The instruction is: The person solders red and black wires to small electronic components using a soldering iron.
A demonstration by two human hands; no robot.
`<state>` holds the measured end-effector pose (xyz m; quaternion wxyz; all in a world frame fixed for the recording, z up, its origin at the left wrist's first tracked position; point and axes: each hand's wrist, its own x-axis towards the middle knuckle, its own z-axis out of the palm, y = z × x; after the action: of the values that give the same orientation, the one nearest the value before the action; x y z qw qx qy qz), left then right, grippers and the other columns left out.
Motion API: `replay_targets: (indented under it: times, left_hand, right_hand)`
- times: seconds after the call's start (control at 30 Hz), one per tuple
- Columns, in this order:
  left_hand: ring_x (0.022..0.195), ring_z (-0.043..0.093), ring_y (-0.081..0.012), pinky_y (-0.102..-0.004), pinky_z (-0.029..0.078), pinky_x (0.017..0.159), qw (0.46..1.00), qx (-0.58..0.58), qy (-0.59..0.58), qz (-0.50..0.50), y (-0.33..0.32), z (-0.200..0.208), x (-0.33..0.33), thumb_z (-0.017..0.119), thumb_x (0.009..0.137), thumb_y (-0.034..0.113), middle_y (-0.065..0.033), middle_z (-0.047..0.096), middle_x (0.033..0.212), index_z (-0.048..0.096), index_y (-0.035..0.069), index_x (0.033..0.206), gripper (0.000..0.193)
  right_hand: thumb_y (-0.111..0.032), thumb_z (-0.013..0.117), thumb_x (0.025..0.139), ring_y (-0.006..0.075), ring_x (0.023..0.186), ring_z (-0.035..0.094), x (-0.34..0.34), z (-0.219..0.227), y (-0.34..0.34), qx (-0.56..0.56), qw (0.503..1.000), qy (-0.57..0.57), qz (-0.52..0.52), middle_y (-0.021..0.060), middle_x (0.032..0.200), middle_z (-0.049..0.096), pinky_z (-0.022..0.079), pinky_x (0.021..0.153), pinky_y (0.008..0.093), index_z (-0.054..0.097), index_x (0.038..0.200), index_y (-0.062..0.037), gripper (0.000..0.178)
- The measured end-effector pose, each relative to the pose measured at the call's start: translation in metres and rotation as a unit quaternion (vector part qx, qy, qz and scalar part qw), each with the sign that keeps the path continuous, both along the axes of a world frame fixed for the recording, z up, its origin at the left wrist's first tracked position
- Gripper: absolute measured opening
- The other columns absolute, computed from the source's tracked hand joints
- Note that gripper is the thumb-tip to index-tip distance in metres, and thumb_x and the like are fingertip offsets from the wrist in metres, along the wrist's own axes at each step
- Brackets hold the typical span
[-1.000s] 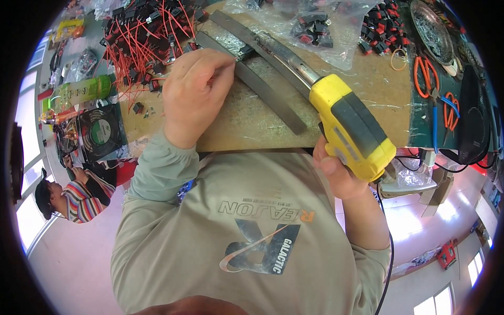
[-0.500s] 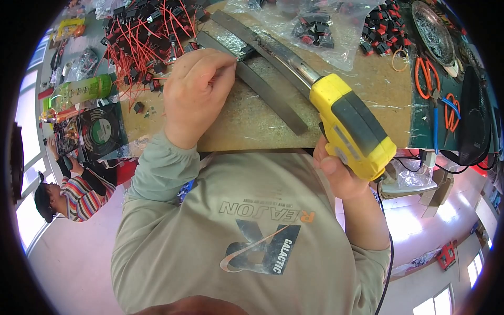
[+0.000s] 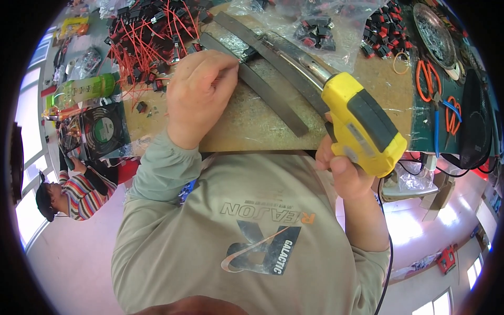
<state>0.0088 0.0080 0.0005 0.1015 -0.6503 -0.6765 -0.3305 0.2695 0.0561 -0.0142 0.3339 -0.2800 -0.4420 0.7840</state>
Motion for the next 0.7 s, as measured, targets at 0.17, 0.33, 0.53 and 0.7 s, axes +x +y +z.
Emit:
replay_targets:
  times: [0.17, 0.33, 0.53, 0.7]
  left_hand:
    - [0.073, 0.058, -0.0245, -0.0358, 0.045, 0.067, 1.0, 0.026, 0.004, 0.0, 0.001, -0.001, 0.001, 0.068, 0.067, 0.002, -0.0043, 0.061, 0.075, 0.061, 0.008, 0.077, 0.013]
    - [0.078, 0.061, -0.0241, -0.0337, 0.047, 0.068, 0.999, -0.038, -0.019, -0.024, 0.0, 0.007, -0.002, 0.068, 0.07, 0.003, -0.0052, 0.064, 0.08, 0.065, 0.007, 0.079, 0.011]
    - [0.079, 0.063, -0.0212, -0.031, 0.049, 0.071, 0.999, -0.014, 0.004, 0.044, -0.005, 0.036, -0.023, 0.068, 0.074, 0.004, -0.006, 0.066, 0.085, 0.068, 0.007, 0.084, 0.01]
    - [0.073, 0.063, -0.0192, -0.0291, 0.048, 0.069, 0.963, 0.042, 0.017, 0.265, -0.015, 0.084, -0.095, 0.069, 0.078, 0.016, -0.0051, 0.067, 0.085, 0.07, 0.011, 0.09, 0.013]
  right_hand:
    - [-0.039, 0.075, 0.074, 0.0133, 0.051, 0.045, 0.001, 0.0, 0.003, -0.019, 1.0, 0.002, 0.003, 0.0035, 0.068, 0.046, 0.038, 0.046, 0.026, 0.038, 0.128, 0.0044, 0.078]
    - [-0.039, 0.077, 0.073, 0.0127, 0.053, 0.045, 0.002, 0.001, 0.003, -0.052, 0.998, 0.027, -0.001, 0.0035, 0.067, 0.047, 0.037, 0.047, 0.0255, 0.039, 0.127, 0.0063, 0.08]
    - [-0.04, 0.075, 0.075, 0.0131, 0.052, 0.046, 0.004, -0.003, 0.005, -0.04, 0.998, 0.046, 0.012, 0.0027, 0.067, 0.046, 0.039, 0.047, 0.0269, 0.037, 0.128, 0.0032, 0.078]
    - [-0.039, 0.075, 0.075, 0.0135, 0.053, 0.047, 0.004, -0.004, 0.006, -0.043, 0.997, 0.06, 0.018, 0.0028, 0.067, 0.046, 0.039, 0.047, 0.0269, 0.037, 0.128, 0.0029, 0.078]
